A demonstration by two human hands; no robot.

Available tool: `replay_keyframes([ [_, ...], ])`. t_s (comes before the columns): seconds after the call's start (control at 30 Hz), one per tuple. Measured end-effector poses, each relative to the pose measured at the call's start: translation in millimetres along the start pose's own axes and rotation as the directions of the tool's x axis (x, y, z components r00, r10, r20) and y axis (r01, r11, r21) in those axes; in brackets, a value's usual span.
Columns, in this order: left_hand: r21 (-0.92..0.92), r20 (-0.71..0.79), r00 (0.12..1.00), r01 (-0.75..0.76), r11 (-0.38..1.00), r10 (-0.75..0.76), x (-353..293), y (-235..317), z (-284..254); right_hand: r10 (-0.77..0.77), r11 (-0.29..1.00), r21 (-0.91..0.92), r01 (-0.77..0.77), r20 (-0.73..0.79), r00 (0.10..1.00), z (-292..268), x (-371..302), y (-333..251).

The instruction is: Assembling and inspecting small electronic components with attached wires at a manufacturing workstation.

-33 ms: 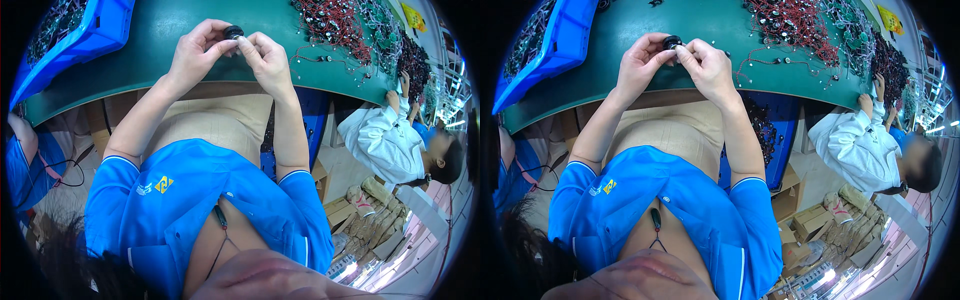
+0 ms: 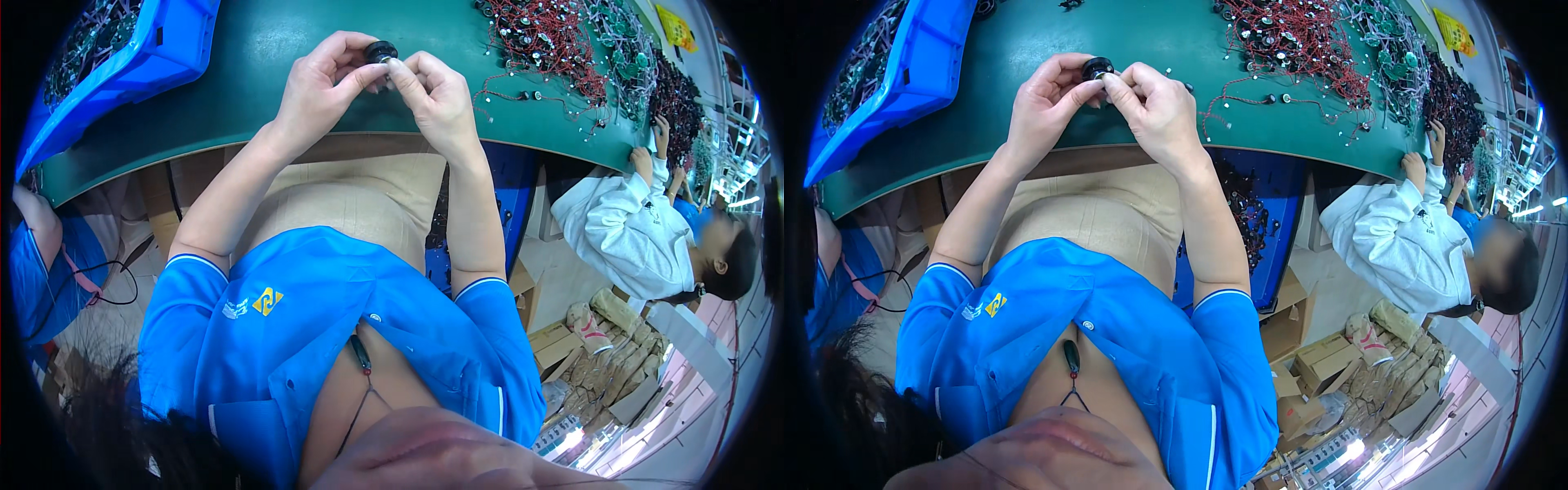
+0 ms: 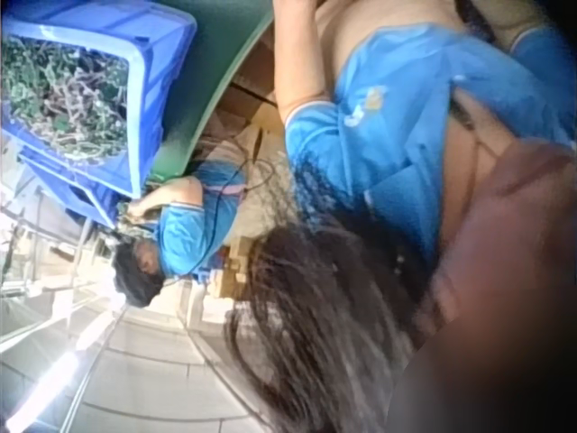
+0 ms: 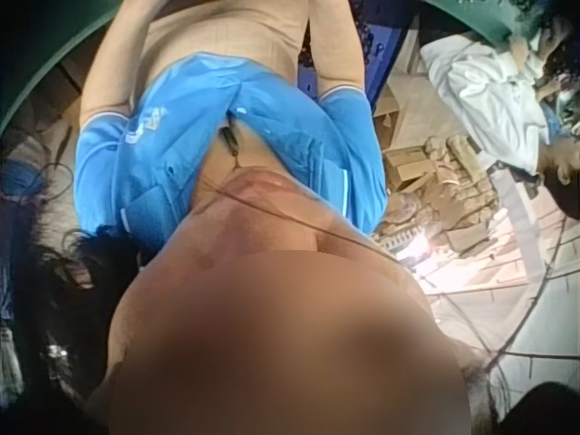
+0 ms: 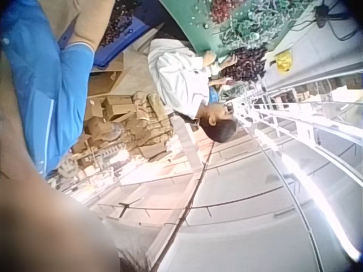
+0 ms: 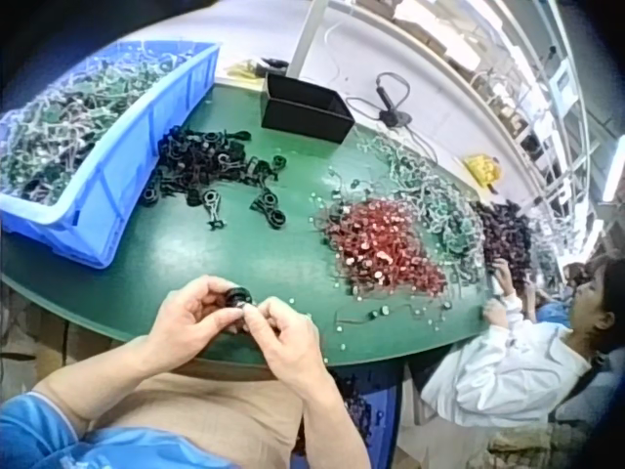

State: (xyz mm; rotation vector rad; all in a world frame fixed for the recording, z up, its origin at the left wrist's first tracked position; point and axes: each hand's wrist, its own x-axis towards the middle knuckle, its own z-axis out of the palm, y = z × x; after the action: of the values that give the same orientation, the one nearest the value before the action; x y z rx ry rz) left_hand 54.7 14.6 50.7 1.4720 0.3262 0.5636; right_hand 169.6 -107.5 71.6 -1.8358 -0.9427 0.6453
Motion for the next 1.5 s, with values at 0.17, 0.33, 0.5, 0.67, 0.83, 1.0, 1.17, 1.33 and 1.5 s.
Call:
replay_keyframes([
  [0.17,-0.039,-0.018,0.999,0.027,0.999,-0.027,-4,-3,-1,-0.029,0.982,-0.187,0.024,-0.021,0.999,4,-4,-4],
  [0.33,-0.111,-0.065,0.993,0.087,0.99,-0.095,-4,-8,-3,-0.192,0.915,-0.375,0.147,-0.086,0.978,21,-7,-4],
  [0.5,-0.073,-0.109,0.983,0.14,0.987,-0.147,-3,-16,-3,-0.368,0.788,-0.554,0.269,-0.073,0.927,28,-4,3],
  [0.67,-0.098,-0.129,0.974,0.176,0.979,-0.188,1,-28,0,-0.417,0.705,-0.641,0.303,-0.03,0.908,27,1,14],
  [0.83,-0.14,-0.117,0.974,0.175,0.975,-0.192,5,-33,-4,-0.462,0.656,-0.686,0.314,-0.037,0.886,28,5,23],
  [1.0,-0.301,-0.081,0.979,0.156,0.941,-0.189,7,-29,-8,-0.22,0.908,-0.389,0.155,-0.126,0.967,17,10,26],
  [1.17,-0.279,-0.081,0.981,0.15,0.949,-0.179,2,-31,-5,-0.145,0.93,0.289,0.226,-0.275,0.95,-2,30,29],
  [1.33,0.004,-0.028,0.998,0.064,0.998,-0.064,-9,-39,6,-0.174,0.756,0.594,0.275,-0.222,0.959,-11,45,26],
  [1.5,0.376,0.064,0.997,-0.055,0.925,0.033,-1,-31,53,-0.192,0.548,0.778,0.308,-0.241,0.951,1,46,14],
])
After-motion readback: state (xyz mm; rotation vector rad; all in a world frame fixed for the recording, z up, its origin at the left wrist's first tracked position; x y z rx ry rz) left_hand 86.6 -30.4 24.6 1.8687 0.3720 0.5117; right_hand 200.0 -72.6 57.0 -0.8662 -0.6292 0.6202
